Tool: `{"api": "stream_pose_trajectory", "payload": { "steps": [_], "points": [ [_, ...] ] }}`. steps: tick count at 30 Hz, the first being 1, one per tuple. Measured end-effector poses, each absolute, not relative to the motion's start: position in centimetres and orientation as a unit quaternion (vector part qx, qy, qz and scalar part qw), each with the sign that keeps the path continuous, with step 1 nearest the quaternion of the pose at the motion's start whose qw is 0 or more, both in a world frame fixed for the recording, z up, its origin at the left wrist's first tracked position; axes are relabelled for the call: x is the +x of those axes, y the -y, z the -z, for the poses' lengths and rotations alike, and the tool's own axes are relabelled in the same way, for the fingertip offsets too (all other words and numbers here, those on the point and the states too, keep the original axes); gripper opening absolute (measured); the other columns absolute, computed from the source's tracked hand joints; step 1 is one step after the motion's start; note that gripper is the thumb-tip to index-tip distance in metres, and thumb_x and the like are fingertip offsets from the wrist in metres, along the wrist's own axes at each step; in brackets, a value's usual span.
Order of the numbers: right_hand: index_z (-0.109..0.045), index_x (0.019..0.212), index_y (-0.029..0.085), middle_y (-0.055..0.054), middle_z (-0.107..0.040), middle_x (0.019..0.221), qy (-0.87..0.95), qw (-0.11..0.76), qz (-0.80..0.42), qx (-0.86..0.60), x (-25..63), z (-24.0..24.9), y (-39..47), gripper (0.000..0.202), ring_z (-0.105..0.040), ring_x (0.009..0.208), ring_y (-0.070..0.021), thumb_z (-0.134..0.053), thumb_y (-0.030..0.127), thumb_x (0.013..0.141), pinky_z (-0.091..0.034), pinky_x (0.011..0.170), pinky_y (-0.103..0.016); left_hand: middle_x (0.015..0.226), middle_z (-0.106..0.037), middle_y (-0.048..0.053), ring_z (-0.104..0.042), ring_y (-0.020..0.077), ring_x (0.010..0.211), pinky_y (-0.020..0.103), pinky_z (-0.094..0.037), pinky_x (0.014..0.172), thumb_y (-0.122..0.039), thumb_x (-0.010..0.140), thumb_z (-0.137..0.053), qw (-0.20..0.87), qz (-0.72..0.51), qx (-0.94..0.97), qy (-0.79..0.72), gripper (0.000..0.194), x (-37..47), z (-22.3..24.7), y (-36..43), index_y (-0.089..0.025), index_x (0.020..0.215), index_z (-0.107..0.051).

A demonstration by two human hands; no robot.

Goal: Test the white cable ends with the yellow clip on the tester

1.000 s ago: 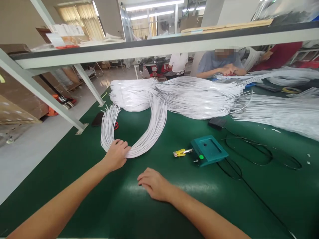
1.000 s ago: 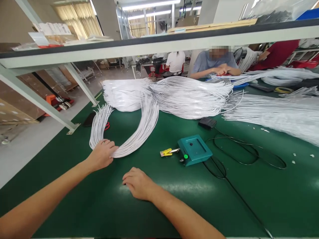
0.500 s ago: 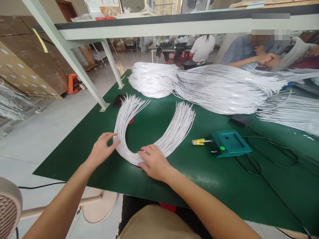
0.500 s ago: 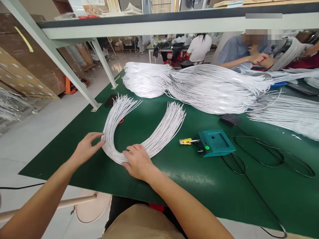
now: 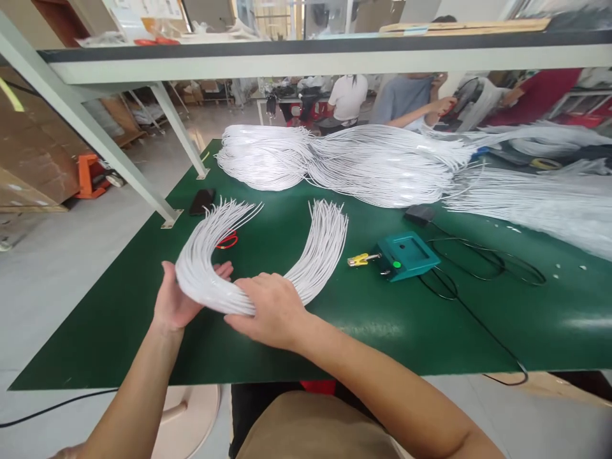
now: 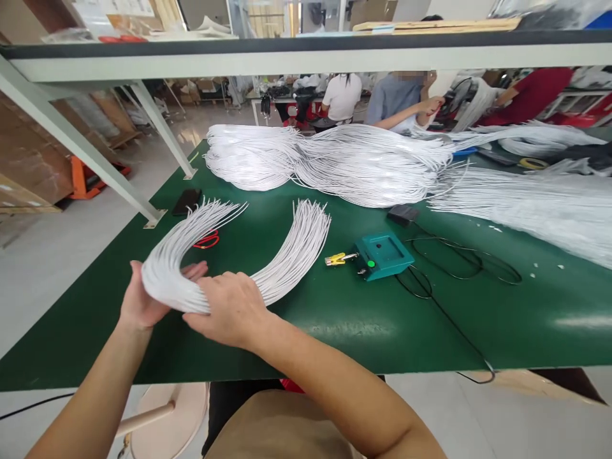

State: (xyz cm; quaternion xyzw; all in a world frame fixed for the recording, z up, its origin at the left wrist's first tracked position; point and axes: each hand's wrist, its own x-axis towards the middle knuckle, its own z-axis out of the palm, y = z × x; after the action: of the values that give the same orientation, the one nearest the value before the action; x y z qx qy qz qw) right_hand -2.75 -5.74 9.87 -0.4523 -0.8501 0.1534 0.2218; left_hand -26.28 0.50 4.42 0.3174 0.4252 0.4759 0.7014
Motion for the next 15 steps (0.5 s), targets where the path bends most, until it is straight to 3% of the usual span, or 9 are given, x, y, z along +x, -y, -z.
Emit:
{"api": "stream_pose_trajectory", "payload": {
  "steps": [3,7,9,12,15],
  "points": [
    [-0.060,0.111,0.016,-0.006,-0.071,0.095,0.878,0.198,-0.150,-0.408,-2.9,-9.5,8.2,0.043,-0.060,0.085,-0.0227,-0.061,0.052,0.086,-0.040,0.074,-0.036,0.147,-0.052,0.016,-0.048,0.0214,0.139,0.028,-0.045,0.112,-0.074,0.091,-0.035,0.723,-0.575,0.291,-0.249,0.093,-25.3,-5.7,-2.5,-0.008,0.156,-0.028],
    [-0.054,0.123,0.010,-0.010,-0.069,0.100,0.863,0.211,-0.152,-0.432,-3.3,-7.2,10.6,0.046,-0.059,0.087,-0.0245,-0.062,0.035,0.085,-0.043,0.075,-0.038,0.140,-0.056,0.024,-0.069,0.0215,0.109,0.028,-0.057,0.095,-0.062,0.094,-0.045,0.799,-0.517,0.247,-0.186,0.090,-24.1,-8.6,-5.0,-0.002,0.157,-0.020],
    [-0.052,0.127,0.011,-0.010,-0.069,0.104,0.851,0.236,-0.160,-0.441,-3.3,-6.8,11.2,0.047,-0.058,0.089,-0.0250,-0.059,0.031,0.085,-0.044,0.076,-0.039,0.134,-0.059,0.027,-0.072,0.0195,0.093,0.028,-0.060,0.085,-0.061,0.094,-0.044,0.805,-0.497,0.266,-0.186,0.089,-23.3,-10.1,-5.8,0.001,0.154,-0.024],
    [-0.049,0.133,0.011,-0.012,-0.067,0.114,0.840,0.247,-0.188,-0.444,-3.2,-6.7,11.6,0.054,-0.059,0.095,-0.0260,-0.062,0.032,0.084,-0.047,0.084,-0.041,0.132,-0.061,0.025,-0.070,0.0164,0.081,0.025,-0.061,0.075,-0.063,0.095,-0.040,0.783,-0.461,0.358,-0.215,0.079,-22.0,-11.3,-6.8,-0.002,0.145,-0.045],
    [-0.044,0.139,0.010,-0.013,-0.064,0.127,0.852,0.213,-0.215,-0.426,-3.0,-5.9,11.7,0.063,-0.058,0.107,-0.0274,-0.065,0.035,0.086,-0.047,0.095,-0.043,0.134,-0.061,0.021,-0.071,0.0208,0.094,0.026,-0.060,0.082,-0.068,0.091,-0.044,0.737,-0.357,0.462,-0.340,0.076,-21.6,-10.4,-8.3,-0.007,0.135,-0.058]
  ]
}}
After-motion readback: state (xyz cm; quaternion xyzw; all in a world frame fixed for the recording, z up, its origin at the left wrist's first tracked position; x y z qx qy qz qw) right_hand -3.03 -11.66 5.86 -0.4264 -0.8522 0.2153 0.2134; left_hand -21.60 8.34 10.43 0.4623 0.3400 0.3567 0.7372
